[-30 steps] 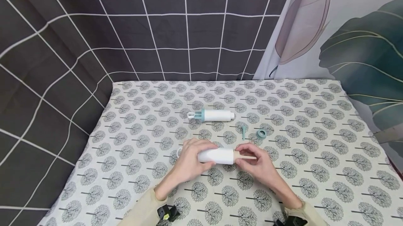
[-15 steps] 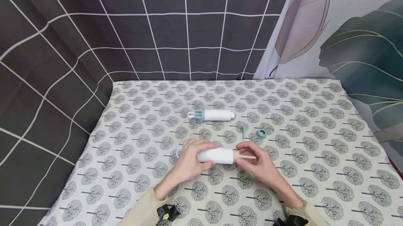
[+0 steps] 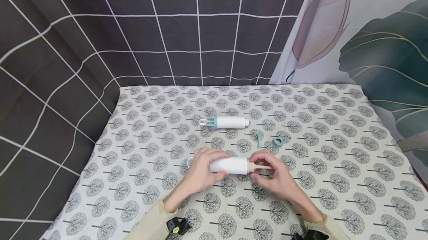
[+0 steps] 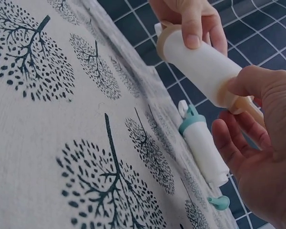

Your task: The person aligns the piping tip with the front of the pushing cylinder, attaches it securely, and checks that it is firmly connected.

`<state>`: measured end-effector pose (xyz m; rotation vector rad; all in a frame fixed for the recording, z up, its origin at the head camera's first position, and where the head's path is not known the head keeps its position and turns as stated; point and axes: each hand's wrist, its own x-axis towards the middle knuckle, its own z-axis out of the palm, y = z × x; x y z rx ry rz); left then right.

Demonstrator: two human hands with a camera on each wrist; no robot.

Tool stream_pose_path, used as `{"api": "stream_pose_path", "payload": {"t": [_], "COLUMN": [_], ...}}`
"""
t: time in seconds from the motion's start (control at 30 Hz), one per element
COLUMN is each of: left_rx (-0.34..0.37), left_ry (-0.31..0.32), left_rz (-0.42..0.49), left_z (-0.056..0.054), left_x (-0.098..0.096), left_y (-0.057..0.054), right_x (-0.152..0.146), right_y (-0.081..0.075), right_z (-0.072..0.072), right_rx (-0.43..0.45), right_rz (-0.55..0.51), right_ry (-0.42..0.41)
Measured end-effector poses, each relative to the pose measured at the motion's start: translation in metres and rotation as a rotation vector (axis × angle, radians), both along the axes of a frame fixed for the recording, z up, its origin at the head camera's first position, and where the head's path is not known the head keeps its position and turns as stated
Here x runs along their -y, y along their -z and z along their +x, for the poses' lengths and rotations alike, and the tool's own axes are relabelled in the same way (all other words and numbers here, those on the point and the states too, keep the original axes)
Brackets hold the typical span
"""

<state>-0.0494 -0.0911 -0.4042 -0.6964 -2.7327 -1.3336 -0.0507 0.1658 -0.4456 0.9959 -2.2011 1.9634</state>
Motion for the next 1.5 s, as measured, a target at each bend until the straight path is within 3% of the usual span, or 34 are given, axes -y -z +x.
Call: {"api": "stream_pose_path", "payload": {"t": [0.87, 1.5], "left_rx": [-0.004, -0.017], "left_ry": [0.003, 0.002], "left_rz": [-0.008, 0.005], "left_z": [0.0019, 0.0017], "left_x": [-0.0014, -0.0012], "left_y": [-0.0001, -0.0001], "right_x": [0.0012, 0.0019], "right_y": [0.0003, 0.0], "right_z": [0.0033, 0.0034], "right_rx": [0.048, 0.099], "right_rz": [0.037, 0.009], "right_ry": [0.072, 0.059]}}
